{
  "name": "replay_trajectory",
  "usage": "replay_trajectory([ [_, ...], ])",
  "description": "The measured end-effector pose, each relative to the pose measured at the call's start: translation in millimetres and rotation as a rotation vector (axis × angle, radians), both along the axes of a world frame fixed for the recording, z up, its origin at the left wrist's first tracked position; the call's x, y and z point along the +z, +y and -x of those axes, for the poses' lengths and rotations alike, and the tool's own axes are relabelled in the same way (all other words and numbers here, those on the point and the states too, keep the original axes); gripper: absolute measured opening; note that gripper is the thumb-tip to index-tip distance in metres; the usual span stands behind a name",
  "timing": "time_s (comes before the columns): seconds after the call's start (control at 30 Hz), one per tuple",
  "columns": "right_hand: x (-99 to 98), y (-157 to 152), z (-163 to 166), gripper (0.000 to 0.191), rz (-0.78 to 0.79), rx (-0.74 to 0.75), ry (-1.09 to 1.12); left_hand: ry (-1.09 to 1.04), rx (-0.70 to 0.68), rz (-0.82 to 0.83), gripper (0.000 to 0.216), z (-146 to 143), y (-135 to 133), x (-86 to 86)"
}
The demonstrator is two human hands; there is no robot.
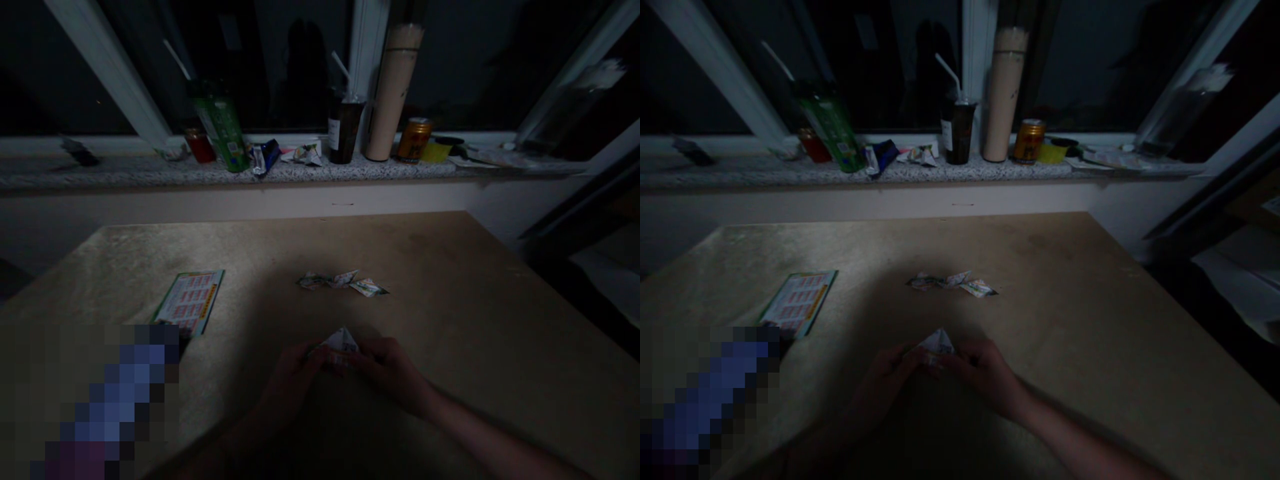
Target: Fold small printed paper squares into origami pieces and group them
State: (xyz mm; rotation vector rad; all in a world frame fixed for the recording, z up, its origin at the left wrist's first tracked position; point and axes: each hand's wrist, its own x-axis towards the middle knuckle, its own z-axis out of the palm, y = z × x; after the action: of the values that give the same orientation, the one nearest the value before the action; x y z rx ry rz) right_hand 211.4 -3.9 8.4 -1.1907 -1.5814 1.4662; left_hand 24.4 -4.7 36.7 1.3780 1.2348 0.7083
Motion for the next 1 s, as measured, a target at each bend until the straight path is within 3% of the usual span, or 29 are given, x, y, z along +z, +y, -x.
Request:
replay_trajectory([
  [0.23,-2.1,1.2,0.9,0.053,0.13,-0.064,0.023,0.009,0.07,0.005,0.036,0.4,1.8,2.4],
  [0.47,5.1,0.8,1.2,0.054,0.029,-0.007,0.033,0.002,0.04,-0.018,0.035,1.2,-0.2,0.4],
  [0.63,9.8,-0.9,-0.7,0.052,0.091,0.14,0.014,0.01,0.059,0.003,0.033,-1.0,0.4,4.1],
  [0.83,10.3,-1.0,-0.8,0.049,0.058,0.123,0.048,0.024,0.16,0.046,0.036,-2.1,0.6,3.6],
  [1.0,8.2,-1.4,0.9,0.05,0.06,0.095,0.075,0.067,0.087,-0.035,0.042,-1.8,-1.1,2.2],
])
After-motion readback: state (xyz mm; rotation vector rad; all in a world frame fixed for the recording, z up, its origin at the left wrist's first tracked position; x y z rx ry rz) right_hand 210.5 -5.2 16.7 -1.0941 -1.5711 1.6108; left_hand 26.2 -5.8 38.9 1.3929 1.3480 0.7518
